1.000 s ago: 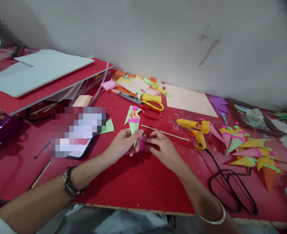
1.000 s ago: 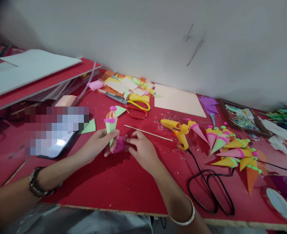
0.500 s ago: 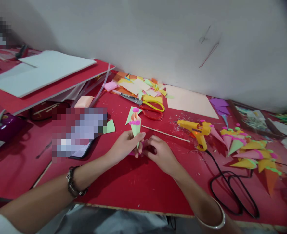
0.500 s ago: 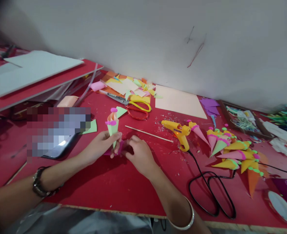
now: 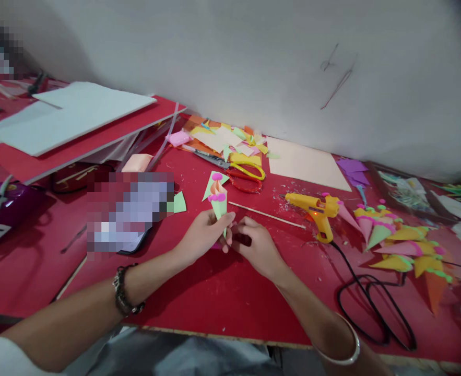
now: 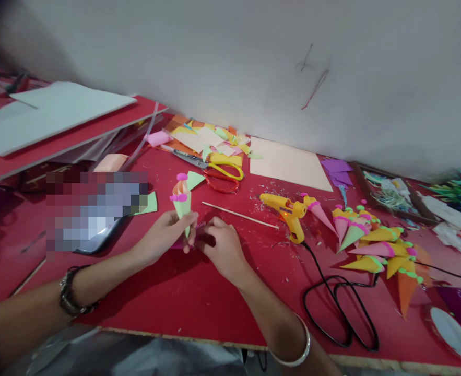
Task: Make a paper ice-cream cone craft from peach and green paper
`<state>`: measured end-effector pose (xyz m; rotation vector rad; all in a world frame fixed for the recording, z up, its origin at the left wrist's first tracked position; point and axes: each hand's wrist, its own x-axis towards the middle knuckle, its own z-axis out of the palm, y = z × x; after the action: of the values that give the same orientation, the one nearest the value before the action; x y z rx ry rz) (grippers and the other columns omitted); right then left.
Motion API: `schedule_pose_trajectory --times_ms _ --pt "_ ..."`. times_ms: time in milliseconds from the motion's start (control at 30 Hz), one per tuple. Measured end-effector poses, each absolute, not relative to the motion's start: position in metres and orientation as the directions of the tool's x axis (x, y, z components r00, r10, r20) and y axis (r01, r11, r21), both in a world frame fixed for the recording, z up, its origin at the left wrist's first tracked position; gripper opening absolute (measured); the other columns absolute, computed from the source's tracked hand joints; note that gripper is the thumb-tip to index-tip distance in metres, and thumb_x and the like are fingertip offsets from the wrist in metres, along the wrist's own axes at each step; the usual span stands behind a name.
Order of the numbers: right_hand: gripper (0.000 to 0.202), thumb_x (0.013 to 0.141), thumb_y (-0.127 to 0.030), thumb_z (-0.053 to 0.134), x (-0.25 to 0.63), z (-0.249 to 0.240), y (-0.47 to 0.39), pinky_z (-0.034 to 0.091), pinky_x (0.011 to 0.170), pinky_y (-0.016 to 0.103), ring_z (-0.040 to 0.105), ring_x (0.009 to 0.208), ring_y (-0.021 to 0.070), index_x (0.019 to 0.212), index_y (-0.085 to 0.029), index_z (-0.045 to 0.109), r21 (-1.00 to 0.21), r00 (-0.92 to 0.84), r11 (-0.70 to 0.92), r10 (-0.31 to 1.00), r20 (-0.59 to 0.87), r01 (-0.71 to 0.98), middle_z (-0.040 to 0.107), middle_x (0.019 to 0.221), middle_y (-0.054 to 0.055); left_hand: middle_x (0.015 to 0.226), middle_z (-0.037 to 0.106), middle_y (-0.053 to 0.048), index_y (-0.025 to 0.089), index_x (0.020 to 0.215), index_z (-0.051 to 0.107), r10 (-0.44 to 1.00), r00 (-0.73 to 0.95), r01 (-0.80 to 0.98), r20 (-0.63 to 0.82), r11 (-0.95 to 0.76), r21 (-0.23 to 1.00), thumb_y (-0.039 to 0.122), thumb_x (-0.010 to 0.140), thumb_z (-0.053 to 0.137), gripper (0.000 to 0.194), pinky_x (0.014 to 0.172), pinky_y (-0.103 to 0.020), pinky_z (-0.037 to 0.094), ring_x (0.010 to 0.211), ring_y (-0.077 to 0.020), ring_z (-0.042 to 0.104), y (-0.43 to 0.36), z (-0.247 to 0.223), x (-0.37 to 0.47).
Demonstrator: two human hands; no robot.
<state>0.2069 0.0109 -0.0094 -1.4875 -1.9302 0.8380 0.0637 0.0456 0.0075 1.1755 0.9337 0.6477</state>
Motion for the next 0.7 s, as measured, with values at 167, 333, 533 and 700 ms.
schedule_pose_trajectory --times_ms 167,333,533,700 --pt "0.008 0.071 -0.015 0.058 0.207 -0.006 0.013 0.035 0.064 0.025 0.049 0.072 0.0128 0.073 -0.021 0.062 -0.7 -0.284 0.224 0.958 0.032 0.678 0.051 0.076 -0.001 0.045 0.052 0.004 0.015 0.06 0.045 0.831 0.479 0.055 -0.283 0.294 0.954 0.042 0.08 0.043 0.034 0.042 -0.019 0.041 0.034 -0.0075 0.049 0.046 0.008 0.065" --pt "0.009 0.075 -0.014 0.051 0.208 -0.002 0.014 0.037 0.07 0.027 0.05 0.077 0.0139 0.072 -0.018 0.058 -0.704 -0.337 0.246 0.942 0.011 0.666 0.052 0.082 0.002 0.045 0.053 0.003 0.014 0.055 0.046 0.828 0.494 0.071 -0.267 0.268 0.961 0.043 0.08 0.042 0.038 0.041 -0.018 0.04 0.034 -0.0064 0.048 0.047 0.006 0.064" --pt "0.008 0.08 -0.021 0.045 0.216 -0.001 0.019 0.042 0.07 0.025 0.053 0.076 0.0127 0.08 -0.019 0.053 -0.938 -0.066 0.09 0.995 0.071 0.334 0.054 0.081 0.001 0.043 0.051 0.002 0.014 0.054 0.047 0.804 0.5 0.092 -0.32 0.319 0.943 0.041 0.079 0.045 0.037 0.037 -0.017 0.04 0.034 -0.0072 0.048 0.049 0.009 0.064" --pt "0.015 0.076 -0.026 0.054 0.218 -0.002 0.021 0.045 0.069 0.026 0.056 0.068 0.011 0.089 -0.02 0.055 -0.999 0.104 -0.018 0.995 -0.015 0.028 0.059 0.077 0.0 0.043 0.052 0.003 0.014 0.054 0.046 0.798 0.492 0.109 -0.348 0.34 0.934 0.039 0.079 0.045 0.035 0.035 -0.015 0.039 0.032 -0.006 0.048 0.048 0.012 0.065"
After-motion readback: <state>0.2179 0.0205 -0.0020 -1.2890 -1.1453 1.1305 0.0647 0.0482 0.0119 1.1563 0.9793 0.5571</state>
